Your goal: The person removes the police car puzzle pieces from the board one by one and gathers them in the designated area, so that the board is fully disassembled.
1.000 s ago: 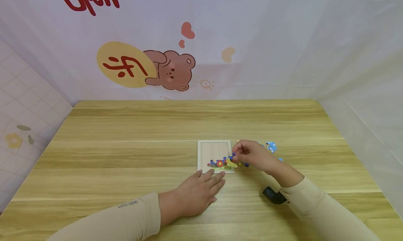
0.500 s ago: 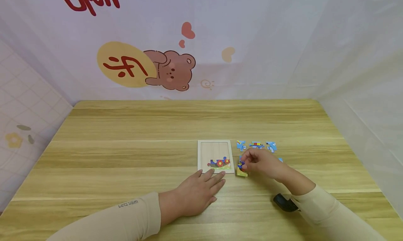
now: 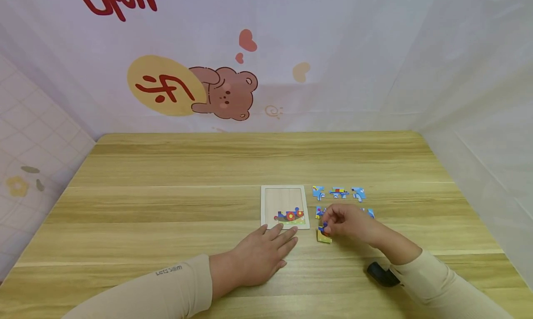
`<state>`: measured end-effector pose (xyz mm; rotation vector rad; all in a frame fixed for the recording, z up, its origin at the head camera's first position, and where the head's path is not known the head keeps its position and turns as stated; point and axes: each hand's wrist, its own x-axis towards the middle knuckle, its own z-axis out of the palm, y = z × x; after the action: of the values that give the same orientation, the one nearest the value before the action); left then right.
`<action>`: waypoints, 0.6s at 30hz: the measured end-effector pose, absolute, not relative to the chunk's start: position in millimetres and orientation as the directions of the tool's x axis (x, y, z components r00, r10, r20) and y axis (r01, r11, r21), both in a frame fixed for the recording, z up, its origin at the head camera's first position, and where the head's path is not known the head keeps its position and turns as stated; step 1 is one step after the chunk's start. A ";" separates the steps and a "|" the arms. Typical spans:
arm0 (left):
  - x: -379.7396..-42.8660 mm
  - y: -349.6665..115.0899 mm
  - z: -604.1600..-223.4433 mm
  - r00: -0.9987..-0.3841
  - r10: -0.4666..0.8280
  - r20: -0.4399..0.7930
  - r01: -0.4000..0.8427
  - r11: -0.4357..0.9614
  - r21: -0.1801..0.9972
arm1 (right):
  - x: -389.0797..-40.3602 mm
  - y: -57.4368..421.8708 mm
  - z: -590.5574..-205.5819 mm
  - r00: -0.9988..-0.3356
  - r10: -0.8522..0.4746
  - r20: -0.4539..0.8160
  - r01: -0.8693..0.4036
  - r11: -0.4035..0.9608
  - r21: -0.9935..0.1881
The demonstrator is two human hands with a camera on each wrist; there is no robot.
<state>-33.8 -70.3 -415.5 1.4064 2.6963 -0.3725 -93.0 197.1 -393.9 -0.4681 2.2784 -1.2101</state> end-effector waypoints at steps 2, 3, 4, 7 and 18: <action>-34.0 -70.2 -415.6 -0.577 0.795 -0.184 0.816 0.552 -0.172 | -92.5 196.7 -395.2 -0.810 -0.515 -0.282 -0.067 0.558 -0.827; -34.0 -70.2 -415.6 -0.578 0.795 -0.186 0.816 0.553 -0.171 | -92.2 196.5 -395.8 -0.810 -0.511 -0.288 -0.064 0.564 -0.823; -34.0 -70.1 -415.7 -0.578 0.794 -0.186 0.815 0.554 -0.170 | -91.9 196.2 -396.4 -0.811 -0.507 -0.293 -0.061 0.570 -0.820; -33.9 -70.3 -416.0 -0.580 0.793 -0.185 0.814 0.556 -0.169 | -90.9 194.8 -397.5 -0.817 -0.495 -0.297 -0.075 0.601 -0.796; -33.9 -70.4 -417.7 -0.583 0.790 -0.188 0.812 0.559 -0.170 | -84.8 187.0 -395.7 -0.850 -0.441 -0.287 -0.135 0.710 -0.692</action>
<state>-33.9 -70.4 -417.7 1.3877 2.6933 -0.3657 -84.8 187.0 -395.7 -0.4434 2.4809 -0.9551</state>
